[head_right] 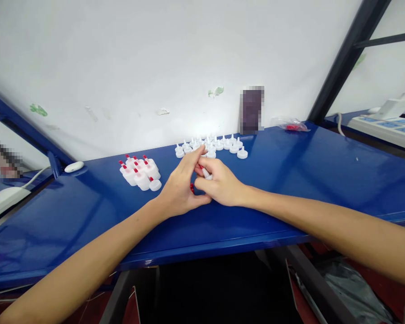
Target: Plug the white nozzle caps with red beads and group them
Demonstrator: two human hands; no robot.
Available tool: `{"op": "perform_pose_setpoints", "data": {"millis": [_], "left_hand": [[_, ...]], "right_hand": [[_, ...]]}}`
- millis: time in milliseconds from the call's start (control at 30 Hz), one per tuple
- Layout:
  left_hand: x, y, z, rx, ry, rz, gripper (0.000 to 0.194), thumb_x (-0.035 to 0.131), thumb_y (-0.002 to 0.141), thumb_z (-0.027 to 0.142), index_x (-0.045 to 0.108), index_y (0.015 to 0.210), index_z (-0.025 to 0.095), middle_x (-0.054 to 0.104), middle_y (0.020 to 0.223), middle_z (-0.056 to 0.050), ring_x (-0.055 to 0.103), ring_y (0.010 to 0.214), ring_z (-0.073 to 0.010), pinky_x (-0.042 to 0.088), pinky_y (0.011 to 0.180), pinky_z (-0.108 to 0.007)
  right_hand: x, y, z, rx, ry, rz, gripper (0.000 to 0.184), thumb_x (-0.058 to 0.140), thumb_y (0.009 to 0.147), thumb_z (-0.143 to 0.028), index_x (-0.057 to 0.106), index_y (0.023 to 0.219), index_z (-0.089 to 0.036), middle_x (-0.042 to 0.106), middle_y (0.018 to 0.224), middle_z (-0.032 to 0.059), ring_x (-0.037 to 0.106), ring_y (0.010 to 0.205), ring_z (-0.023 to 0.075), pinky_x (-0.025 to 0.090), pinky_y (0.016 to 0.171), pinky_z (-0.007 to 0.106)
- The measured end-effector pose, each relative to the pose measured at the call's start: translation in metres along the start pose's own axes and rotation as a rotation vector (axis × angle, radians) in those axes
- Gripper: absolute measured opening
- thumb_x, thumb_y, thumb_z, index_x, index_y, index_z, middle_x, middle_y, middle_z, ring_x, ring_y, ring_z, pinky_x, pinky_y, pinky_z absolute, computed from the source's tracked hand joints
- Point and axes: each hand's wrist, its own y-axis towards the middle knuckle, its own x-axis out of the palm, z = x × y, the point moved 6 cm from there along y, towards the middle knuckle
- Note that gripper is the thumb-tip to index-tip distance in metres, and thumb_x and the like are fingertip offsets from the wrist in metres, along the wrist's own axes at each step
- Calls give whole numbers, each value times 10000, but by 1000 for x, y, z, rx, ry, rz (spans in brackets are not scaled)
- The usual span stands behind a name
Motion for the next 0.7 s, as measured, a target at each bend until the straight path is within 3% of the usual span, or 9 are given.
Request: {"op": "perform_pose_setpoints", "data": {"millis": [167, 333, 500, 700], "left_hand": [[2, 2, 2, -5, -26, 30, 705, 677, 763, 187, 379, 1401, 196, 571, 1335, -134, 619, 1154, -259, 549, 955, -404], [1, 1, -2, -31, 0, -24, 499, 650, 782, 249, 444, 1234, 194, 625, 1096, -88, 639, 995, -238, 554, 830, -380], [0, 2, -2, 63, 120, -40, 464, 639, 795, 356, 447, 1170, 161, 623, 1034, -103, 633, 935, -252, 548, 778, -390], [3, 4, -4, 81, 203, -92, 441, 584, 859, 436, 460, 1166, 146, 630, 1011, -108, 627, 914, -262, 551, 773, -410]], "right_hand": [[2, -1, -2, 38, 22, 33, 178, 495, 622, -163, 336, 607, -241, 330, 594, -55, 293, 588, 114, 259, 530, 289], [8, -2, -1, 67, 32, -42, 182, 494, 608, -179, 323, 580, -234, 331, 581, -54, 284, 577, 108, 253, 524, 283], [13, -3, 0, 65, 40, -109, 160, 498, 636, -193, 357, 567, -225, 348, 576, -56, 308, 567, 104, 282, 531, 285], [14, -3, 4, 95, 68, -131, 142, 490, 670, -190, 397, 566, -220, 352, 553, -59, 289, 539, 97, 246, 499, 276]]}}
